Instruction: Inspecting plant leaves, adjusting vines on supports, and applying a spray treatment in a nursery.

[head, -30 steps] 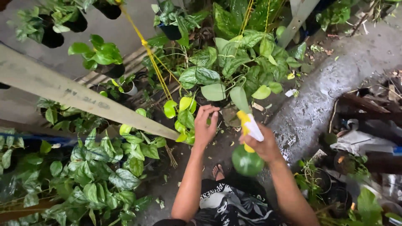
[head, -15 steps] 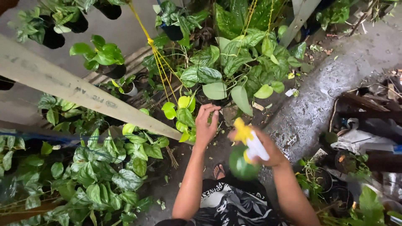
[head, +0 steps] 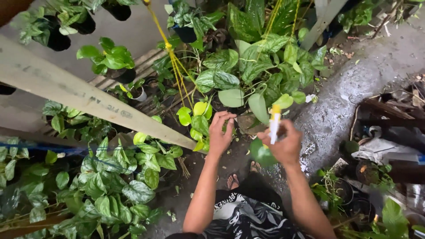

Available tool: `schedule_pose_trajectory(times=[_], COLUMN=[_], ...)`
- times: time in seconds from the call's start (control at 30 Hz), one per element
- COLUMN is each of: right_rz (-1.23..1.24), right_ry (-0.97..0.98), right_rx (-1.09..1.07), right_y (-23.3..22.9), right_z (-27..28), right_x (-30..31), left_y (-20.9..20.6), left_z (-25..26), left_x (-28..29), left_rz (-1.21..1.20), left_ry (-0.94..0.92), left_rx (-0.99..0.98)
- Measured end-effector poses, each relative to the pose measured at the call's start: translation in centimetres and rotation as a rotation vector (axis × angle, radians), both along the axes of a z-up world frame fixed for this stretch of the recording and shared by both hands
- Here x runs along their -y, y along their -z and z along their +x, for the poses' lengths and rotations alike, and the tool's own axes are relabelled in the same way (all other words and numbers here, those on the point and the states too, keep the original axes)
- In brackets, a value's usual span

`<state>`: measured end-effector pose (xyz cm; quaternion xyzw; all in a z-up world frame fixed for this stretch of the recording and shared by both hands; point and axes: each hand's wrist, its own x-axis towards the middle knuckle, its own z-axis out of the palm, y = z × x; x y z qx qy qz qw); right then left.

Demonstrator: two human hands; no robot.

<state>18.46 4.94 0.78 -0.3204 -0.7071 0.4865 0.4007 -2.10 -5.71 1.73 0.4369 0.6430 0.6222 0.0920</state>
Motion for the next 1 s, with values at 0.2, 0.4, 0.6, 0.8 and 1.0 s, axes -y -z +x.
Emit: schedule_pose_trajectory(times=[0.2,0.4,0.6,0.8,1.0], right_rz=[0.49,-0.07,-0.772,-0.469,0.02], right_ry=[0.336,-0.289,-1.405,-0.363,0.274], right_rx=[0.197,-0.338,-1.095,-0.318,-0.022], right_y=[-1.3,-4.4,-7.3,2.1,-2.0], right_z=[1.5,0.3,-0.2,3.4,6.2], right_x=[-1.1,0.6,3.6,-1.9,-1.8], left_y=[-0.4,1.8,2.3,2.0,1.8], left_z=[-0.4,-1.3,-1.9,-2.4,-2.7], left_x=[0.2,-0.9,-1.1,-1.1,-0.9], left_rz=[0.031,0.029,0.028,0.019,0.031], left_ry=[0.005,0.008,0.02,0.026,0.03], left_rx=[-0.006,-0.064,-0.026,-0.042,-0.038])
